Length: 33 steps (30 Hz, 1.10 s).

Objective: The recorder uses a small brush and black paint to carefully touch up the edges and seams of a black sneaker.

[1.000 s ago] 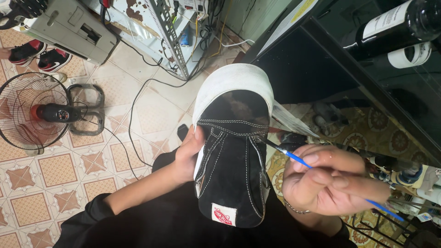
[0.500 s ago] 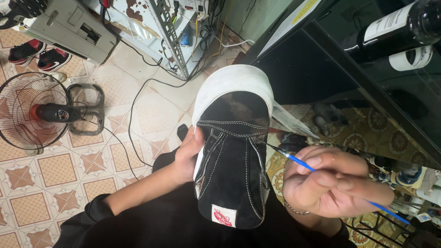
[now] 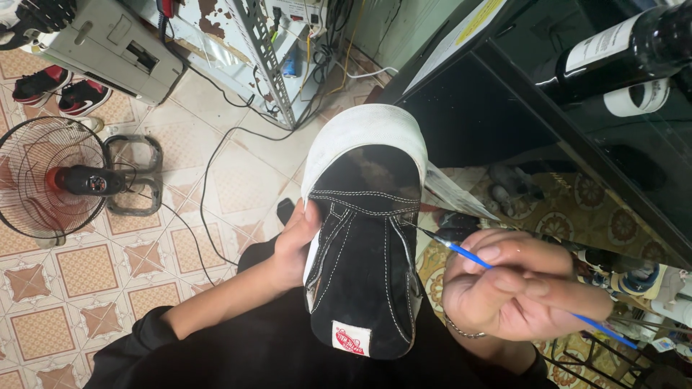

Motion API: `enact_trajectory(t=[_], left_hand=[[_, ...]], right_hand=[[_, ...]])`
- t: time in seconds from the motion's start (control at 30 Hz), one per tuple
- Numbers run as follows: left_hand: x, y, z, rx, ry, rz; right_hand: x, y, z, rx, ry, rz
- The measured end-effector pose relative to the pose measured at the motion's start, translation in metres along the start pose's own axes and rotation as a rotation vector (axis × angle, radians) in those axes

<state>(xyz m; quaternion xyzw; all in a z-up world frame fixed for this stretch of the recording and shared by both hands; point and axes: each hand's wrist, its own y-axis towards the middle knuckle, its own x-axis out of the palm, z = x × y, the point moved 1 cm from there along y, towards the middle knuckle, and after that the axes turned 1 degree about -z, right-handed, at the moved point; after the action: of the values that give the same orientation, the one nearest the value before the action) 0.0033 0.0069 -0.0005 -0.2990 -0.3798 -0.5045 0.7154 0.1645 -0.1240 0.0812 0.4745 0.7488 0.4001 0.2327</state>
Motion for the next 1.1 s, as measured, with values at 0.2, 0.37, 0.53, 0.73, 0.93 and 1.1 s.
enact_trajectory(t=[0.2,0.37,0.53,0.73,0.93,1.1], left_hand=[[0.004,0.004,0.003,0.053,-0.014,0.098],[-0.008,0.003,0.014,0.074,-0.384,0.189],[-0.022,0.000,0.044,0.288,-0.381,0.247],[-0.023,-0.005,0.074,0.518,-0.319,0.556],[-0.018,-0.019,0.071,0.734,-0.194,0.748],[-0.016,-0.043,0.073,0.689,-0.173,0.658]], right_hand=[[-0.016,0.004,-0.001,-0.085,-0.306,-0.030],[-0.017,-0.024,0.023,-0.093,-0.157,0.072],[0.018,-0.036,0.013,0.197,0.097,-0.152],[0.000,-0.155,0.086,0.815,0.089,-0.744],[0.086,-0.111,0.052,0.826,0.623,-0.749],[0.076,-0.175,0.124,0.992,0.678,-0.490]])
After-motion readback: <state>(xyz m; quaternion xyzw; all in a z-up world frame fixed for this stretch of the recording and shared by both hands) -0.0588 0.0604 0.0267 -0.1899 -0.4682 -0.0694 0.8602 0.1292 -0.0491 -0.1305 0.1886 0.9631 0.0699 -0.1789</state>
